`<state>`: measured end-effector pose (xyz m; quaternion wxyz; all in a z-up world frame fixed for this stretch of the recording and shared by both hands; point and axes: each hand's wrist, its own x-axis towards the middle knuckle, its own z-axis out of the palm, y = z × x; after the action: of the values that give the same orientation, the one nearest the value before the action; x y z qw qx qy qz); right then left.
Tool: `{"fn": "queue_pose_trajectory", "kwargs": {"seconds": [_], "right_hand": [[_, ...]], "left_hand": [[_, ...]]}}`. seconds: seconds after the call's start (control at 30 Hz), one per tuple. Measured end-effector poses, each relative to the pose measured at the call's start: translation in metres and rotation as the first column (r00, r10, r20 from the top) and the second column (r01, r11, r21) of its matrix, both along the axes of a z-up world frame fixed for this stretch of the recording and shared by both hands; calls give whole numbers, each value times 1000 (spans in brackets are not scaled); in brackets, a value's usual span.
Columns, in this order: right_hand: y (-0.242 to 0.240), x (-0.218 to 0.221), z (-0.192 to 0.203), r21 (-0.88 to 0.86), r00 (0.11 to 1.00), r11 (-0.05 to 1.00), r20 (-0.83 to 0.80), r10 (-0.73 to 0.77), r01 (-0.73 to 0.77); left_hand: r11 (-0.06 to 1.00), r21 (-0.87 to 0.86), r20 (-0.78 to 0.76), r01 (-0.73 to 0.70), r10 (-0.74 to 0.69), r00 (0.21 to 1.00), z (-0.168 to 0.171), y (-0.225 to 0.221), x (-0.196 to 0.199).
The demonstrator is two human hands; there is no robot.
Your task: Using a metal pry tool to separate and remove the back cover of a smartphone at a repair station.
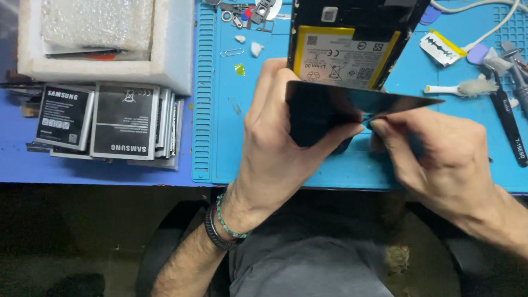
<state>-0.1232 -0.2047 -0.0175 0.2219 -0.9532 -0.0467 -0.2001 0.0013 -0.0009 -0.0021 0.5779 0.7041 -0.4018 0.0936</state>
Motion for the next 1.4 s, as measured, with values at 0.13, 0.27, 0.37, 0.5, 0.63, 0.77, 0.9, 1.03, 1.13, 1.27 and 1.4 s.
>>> {"fn": "queue_pose_trajectory", "kwargs": {"seconds": [0.13,0.27,0.37,0.5,0.63,0.77,0.9,1.03,1.13,1.27,1.4], "right_hand": [[2,1,6,-3,999,1000,27,-29,29],[1,1,-4,-42,999,999,31,32,-30],[2,1,7,-75,998,996,-25,56,-58],[9,11,14,47,992,991,7,126,-127],[6,2,13,7,991,992,-25,130,-129],[8,9,13,-6,989,989,9,145,-144],[9,7,10,48,987,986,8,162,-162],[6,5,11,12,992,994,-53,111,-110],[12,9,16,118,989,982,26,145,-147],[10,14,15,189,984,966,-8,179,-174],[7,14,5,206,972,952,-7,235,-229]], "left_hand": [[1000,-9,-34,4,-5,999,-2,-1,0],[1000,-19,-11,-1,1,1000,-1,1,0],[1000,-23,-32,13,-13,999,0,0,0],[999,-43,8,20,-20,1000,-3,-1,-1],[999,-43,-8,21,-21,1000,0,1,0],[999,-28,-40,25,-26,999,-2,1,-2],[1000,-3,-81,1,-1,997,-1,4,0],[998,-19,-151,61,-63,987,-1,10,4],[996,22,-63,89,-88,994,12,18,3],[976,126,-18,179,-178,984,23,36,8],[965,195,20,173,-180,984,24,43,7]]}}
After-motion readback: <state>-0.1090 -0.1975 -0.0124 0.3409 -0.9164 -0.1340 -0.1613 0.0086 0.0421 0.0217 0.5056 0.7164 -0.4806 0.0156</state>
